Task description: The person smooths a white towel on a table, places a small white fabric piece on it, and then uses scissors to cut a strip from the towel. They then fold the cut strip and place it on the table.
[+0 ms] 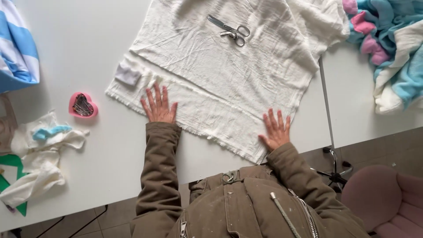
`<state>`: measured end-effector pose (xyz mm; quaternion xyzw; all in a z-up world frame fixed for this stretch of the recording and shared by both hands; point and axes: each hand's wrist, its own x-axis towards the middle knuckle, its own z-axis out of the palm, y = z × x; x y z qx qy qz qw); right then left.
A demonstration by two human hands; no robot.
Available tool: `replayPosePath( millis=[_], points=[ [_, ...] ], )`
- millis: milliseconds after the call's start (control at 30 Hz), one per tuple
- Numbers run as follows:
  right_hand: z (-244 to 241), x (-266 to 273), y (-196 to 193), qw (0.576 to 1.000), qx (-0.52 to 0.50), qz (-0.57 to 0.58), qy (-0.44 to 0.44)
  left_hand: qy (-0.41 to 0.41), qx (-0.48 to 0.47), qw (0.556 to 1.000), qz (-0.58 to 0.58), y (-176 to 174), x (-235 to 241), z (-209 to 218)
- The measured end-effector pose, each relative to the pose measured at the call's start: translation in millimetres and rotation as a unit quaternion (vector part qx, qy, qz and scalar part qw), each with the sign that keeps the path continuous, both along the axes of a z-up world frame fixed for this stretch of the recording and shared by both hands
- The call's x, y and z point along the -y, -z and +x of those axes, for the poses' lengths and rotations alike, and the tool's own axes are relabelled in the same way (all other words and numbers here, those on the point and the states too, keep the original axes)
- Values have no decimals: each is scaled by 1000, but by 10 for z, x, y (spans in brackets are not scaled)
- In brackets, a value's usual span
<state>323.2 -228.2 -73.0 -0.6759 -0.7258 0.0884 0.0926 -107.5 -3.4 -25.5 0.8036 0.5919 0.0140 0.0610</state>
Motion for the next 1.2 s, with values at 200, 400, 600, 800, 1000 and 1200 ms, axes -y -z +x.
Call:
replayPosePath(
  millis=[200, 400, 600, 800, 1000, 1200],
  points=[
    [925, -255, -90, 997, -10, -15, -69, -87, -44, 995, 21, 9, 856, 159],
    [973, 35, 172, 993, -75, 87, -25, -139, 120, 982, 55, 73, 1473, 214],
    [372, 407, -412, 951, -188, 12, 247, -129, 166, 977, 41, -203, 1412, -636],
    [183, 404, 106, 925, -222, 27, 307, -32, 53, 996, 59, -519, 701, -755],
    [142, 334, 33, 665, -617, 97, 410, 2, -10, 998, 60, -189, 382, -751],
    [-209, 362, -268, 806, -212, 116, 540, 7, -21, 999, -30, -339, 346, -884]
  ],
)
